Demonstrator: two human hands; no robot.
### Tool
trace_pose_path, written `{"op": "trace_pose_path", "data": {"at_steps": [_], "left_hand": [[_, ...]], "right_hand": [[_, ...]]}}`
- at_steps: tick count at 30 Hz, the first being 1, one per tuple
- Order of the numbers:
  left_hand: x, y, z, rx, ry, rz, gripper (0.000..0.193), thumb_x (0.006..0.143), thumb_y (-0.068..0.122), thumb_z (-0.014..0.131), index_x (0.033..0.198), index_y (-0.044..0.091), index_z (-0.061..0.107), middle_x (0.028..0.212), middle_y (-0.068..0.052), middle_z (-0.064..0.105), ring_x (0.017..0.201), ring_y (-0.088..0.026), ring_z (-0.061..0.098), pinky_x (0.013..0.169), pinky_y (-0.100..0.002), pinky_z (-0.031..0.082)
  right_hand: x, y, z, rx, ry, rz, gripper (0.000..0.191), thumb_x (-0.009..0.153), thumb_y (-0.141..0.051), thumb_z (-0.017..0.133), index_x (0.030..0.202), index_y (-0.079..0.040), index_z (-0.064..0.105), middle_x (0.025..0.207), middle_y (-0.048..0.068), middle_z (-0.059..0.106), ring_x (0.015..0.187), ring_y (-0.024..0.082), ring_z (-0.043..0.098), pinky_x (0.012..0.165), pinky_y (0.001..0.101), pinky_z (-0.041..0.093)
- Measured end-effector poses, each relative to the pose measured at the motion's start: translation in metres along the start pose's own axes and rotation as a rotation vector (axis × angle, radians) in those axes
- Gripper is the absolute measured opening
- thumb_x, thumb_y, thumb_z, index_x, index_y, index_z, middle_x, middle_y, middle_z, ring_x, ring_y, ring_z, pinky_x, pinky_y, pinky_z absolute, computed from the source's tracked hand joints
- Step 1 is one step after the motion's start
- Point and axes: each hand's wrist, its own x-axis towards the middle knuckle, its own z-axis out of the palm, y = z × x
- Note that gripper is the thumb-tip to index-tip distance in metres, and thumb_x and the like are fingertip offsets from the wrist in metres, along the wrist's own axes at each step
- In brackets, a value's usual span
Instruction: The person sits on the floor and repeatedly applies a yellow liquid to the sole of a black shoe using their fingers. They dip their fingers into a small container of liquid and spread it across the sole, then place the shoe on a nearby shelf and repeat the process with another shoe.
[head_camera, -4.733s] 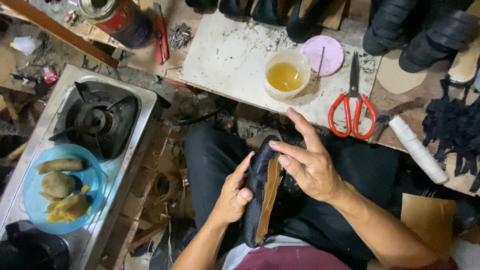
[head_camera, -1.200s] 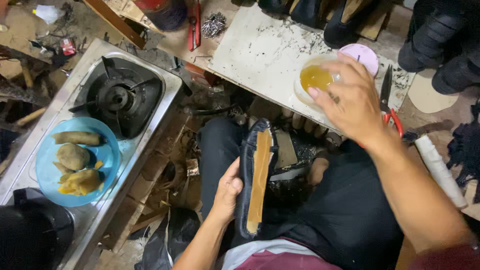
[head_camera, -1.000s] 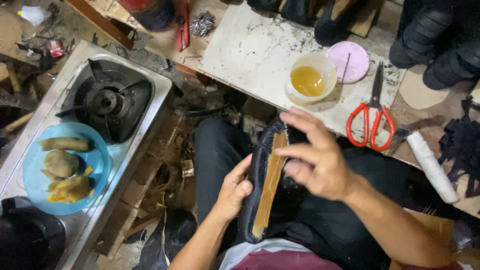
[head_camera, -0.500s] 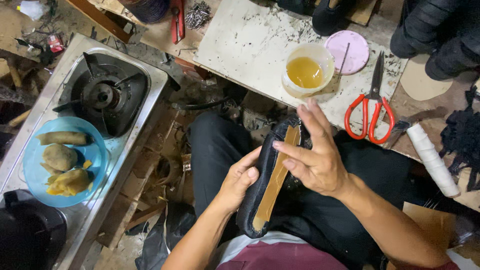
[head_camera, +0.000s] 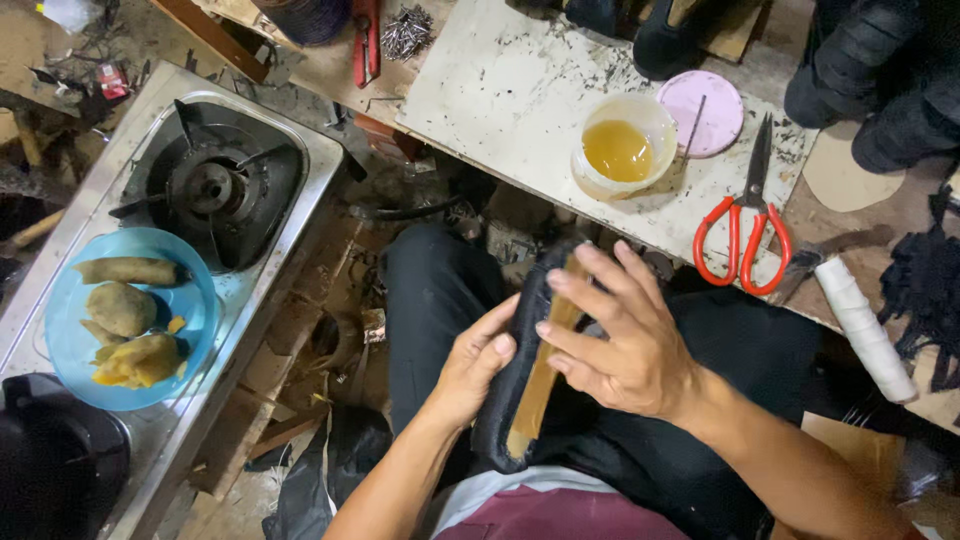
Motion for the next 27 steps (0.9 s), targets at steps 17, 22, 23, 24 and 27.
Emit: {"op": "trace_pose_path", "data": {"at_steps": [17,22,23,24,27], "left_hand": [[-0.008,0.022,-0.019,-0.007,0.153,0.118,0.093,0.089,0.057,0.070,0.154,-0.003,0.044,0.143,-0.013,0.061,0.127,-0.019,0.060,0.109,-0.033,0.046],[-0.003,0.020,-0.019,-0.004,0.138,0.116,0.093,0.089,0.057,0.070,0.154,-0.002,0.042,0.147,-0.014,0.057,0.131,-0.020,0.057,0.111,-0.034,0.045],[0.000,0.019,-0.017,-0.009,0.127,0.112,0.093,0.089,0.057,0.070,0.154,-0.002,0.042,0.148,-0.013,0.056,0.132,-0.020,0.056,0.111,-0.034,0.045],[0.002,0.019,-0.014,-0.006,0.102,0.113,0.093,0.089,0.057,0.070,0.155,-0.002,0.042,0.148,-0.014,0.056,0.132,-0.022,0.057,0.111,-0.035,0.045],[0.007,0.017,-0.005,-0.001,0.026,0.119,0.091,0.091,0.056,0.069,0.156,-0.002,0.042,0.150,-0.016,0.055,0.134,-0.023,0.055,0.113,-0.037,0.044]], "right_hand": [[0.075,0.120,-0.008,-0.305,-0.259,0.328,0.053,0.089,-0.059,0.068,0.098,-0.009,0.084,0.166,0.018,0.037,0.153,0.049,0.023,0.117,0.0713,0.016],[0.047,0.093,-0.017,-0.054,-0.118,0.358,0.038,0.102,-0.042,0.065,0.090,-0.008,0.077,0.158,0.006,0.052,0.160,0.039,0.033,0.132,0.0533,0.027],[0.037,0.079,-0.018,0.085,-0.074,0.335,0.035,0.103,-0.040,0.064,0.088,-0.010,0.074,0.157,0.005,0.053,0.160,0.038,0.035,0.133,0.0516,0.028],[0.031,0.063,-0.018,0.223,-0.029,0.313,0.033,0.104,-0.038,0.062,0.087,-0.011,0.071,0.156,0.005,0.054,0.160,0.036,0.038,0.134,0.0500,0.028],[0.018,0.027,-0.007,0.494,-0.021,0.235,0.032,0.100,-0.035,0.060,0.113,-0.011,0.078,0.165,0.018,0.038,0.160,0.040,0.029,0.133,0.0521,0.019]]}}
